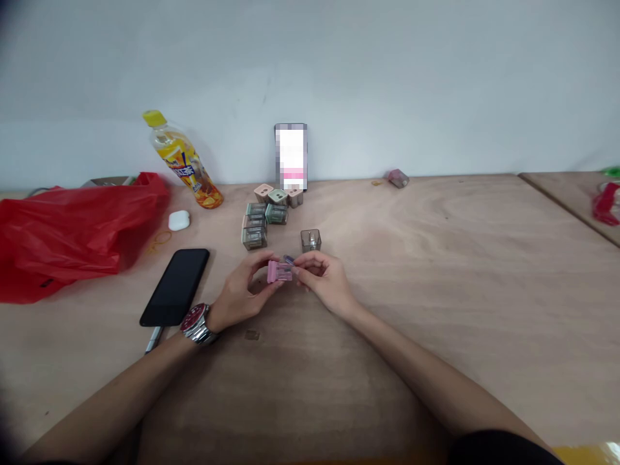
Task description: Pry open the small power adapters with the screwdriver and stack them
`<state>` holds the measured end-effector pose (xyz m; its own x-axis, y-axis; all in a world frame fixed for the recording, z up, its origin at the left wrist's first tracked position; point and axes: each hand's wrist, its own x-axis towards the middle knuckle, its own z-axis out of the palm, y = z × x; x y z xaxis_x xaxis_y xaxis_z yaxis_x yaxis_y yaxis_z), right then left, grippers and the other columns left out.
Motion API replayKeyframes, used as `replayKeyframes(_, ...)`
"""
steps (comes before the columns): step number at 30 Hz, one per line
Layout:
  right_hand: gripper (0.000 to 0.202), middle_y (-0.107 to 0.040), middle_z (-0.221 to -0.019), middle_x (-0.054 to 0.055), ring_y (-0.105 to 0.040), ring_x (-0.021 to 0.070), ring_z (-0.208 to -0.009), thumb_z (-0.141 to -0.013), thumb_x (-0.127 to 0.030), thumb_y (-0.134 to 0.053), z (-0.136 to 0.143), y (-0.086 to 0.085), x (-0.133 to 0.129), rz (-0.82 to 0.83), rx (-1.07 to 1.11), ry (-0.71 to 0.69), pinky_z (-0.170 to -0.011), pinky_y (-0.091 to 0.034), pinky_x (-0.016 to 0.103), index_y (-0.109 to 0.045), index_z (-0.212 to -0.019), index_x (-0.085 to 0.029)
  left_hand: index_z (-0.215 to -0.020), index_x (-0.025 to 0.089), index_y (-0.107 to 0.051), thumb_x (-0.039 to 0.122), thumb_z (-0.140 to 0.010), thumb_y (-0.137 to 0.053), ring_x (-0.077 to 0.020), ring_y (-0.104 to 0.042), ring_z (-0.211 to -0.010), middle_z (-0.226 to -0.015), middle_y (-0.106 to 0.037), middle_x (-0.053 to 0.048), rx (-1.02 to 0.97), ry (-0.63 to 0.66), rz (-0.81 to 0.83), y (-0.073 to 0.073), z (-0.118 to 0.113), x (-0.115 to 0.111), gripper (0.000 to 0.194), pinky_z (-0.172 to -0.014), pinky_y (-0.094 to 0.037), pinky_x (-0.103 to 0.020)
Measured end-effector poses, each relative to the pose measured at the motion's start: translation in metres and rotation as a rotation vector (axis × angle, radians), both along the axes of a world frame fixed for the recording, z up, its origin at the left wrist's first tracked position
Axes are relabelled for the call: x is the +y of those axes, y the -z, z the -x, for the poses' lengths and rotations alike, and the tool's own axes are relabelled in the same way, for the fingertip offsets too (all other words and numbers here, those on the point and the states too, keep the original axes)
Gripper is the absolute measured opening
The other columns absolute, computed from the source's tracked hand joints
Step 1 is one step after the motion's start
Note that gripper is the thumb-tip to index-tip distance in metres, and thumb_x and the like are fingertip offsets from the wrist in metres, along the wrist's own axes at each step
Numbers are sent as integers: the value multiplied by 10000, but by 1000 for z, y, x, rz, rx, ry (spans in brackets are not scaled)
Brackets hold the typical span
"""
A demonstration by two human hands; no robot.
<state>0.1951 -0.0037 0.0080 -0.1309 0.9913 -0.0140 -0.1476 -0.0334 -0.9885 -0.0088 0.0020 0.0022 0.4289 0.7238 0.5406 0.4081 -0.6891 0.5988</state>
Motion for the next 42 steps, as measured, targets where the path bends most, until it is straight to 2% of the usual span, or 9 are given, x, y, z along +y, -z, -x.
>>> replayKeyframes(9,160,-632,-686,-15,-520,71,-525,-717,-251,-756,3,-1,-1,34,-2,7,-463,-394,206,-661,-818,-169,-1311,198,-423,215,-859,-652,-222,-604,-1151,-1233,-593,-114,26,7,-24,-2,0,-1,507,-986,-527,-415)
replayKeyframes(15,174,-604,-641,-29,-489,61,-491,-705,-239,-756,4,-2,0,58,-15,-1,-453,-355,202,-636,-803,-159,-1306,193,-440,219,-851,-668,-210,-620,-1113,-1197,-618,-104,56,-5,-116,-2,-1,-1,510,-957,-540,-382)
replayKeyframes(21,236,-574,-621,-44,-459,63,-483,-679,-260,-767,11,-10,-1,101,-35,17,-442,-327,209,-601,-817,-164,-1311,186,-436,207,-847,-673,-209,-615,-1120,-1203,-614,-110,66,6,-137,-1,-1,0,521,-959,-538,-367)
replayKeyframes(25,223,-558,-615,-48,-465,70,-497,-699,-279,-756,13,-13,-2,94,-43,5,-448,-341,212,-603,-819,-171,-1311,188,-436,202,-850,-669,-210,-611,-1120,-1198,-610,-112,74,8,-147,-3,-1,-1,516,-954,-540,-374)
replayKeyframes(31,166,-587,-624,-26,-525,88,-511,-803,-323,-674,8,-7,1,100,25,-89,-459,-384,214,-638,-862,-172,-1291,180,-450,212,-854,-665,-219,-597,-1134,-1191,-597,-120,54,-3,-128,-5,-2,-1,488,-952,-538,-384)
replayKeyframes(36,180,-607,-661,-15,-569,95,-553,-798,-309,-690,7,-7,0,71,28,-125,-480,-423,210,-651,-902,-167,-1288,193,-452,216,-862,-651,-221,-595,-1126,-1182,-593,-117,48,-3,-112,-5,-2,-1,471,-941,-540,-398)
replayKeyframes(42,174,-601,-666,-22,-569,87,-547,-785,-307,-710,7,-5,1,54,6,-114,-470,-423,200,-648,-864,-164,-1297,192,-443,196,-862,-649,-222,-587,-1130,-1180,-583,-121,54,6,-132,-6,-2,-2,481,-941,-539,-403)
